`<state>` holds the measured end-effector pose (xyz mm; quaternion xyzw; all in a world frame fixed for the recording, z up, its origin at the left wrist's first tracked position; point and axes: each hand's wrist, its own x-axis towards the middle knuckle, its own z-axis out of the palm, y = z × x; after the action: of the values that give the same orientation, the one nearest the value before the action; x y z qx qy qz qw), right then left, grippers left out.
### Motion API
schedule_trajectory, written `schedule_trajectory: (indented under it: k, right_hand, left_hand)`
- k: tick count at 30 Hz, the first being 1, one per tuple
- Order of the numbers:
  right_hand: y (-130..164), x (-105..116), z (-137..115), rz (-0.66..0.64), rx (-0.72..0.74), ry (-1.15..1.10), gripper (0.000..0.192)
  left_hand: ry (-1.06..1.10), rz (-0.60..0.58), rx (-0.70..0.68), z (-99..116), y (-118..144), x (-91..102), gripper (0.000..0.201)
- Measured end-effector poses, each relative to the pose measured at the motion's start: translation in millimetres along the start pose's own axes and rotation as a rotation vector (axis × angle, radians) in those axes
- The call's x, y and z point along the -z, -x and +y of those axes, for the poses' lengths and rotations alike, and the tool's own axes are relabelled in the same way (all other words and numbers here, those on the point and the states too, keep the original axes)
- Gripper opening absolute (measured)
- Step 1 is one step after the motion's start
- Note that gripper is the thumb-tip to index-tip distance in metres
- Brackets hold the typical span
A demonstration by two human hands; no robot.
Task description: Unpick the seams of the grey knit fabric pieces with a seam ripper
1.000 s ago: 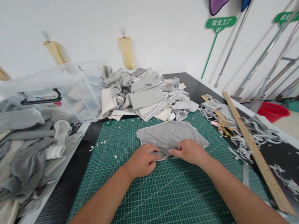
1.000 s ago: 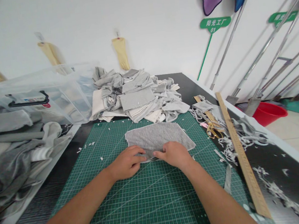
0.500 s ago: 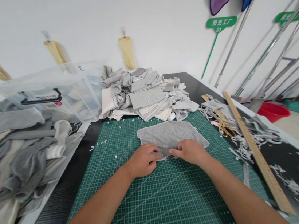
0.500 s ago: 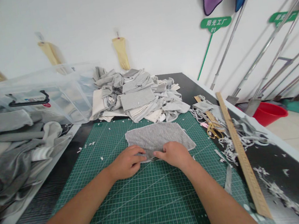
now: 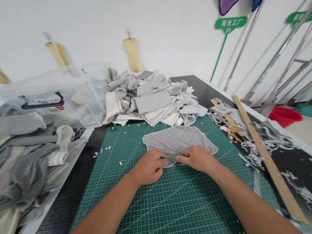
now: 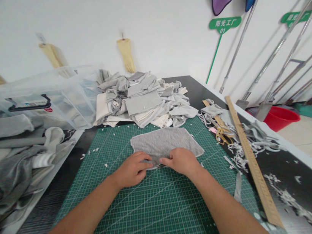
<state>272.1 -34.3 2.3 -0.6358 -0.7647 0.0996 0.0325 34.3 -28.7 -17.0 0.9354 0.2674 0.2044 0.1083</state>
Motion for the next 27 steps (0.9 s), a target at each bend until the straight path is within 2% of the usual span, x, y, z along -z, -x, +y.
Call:
schedule_trajectory:
  k: [13, 27]
  right_hand:
    - [-0.2, 1.0, -1.9, -0.005, -0.002, -0.004, 0.057]
    - [1.7, 5.3, -6.4, -0.038, -0.019, 0.033, 0.057]
  left_hand:
    - [0.007, 0.004, -0.002, 1.5, 0.0, 1.9, 0.032]
    - [-0.059, -0.050, -0.043, 3.9, 1.6, 2.5, 0.037]
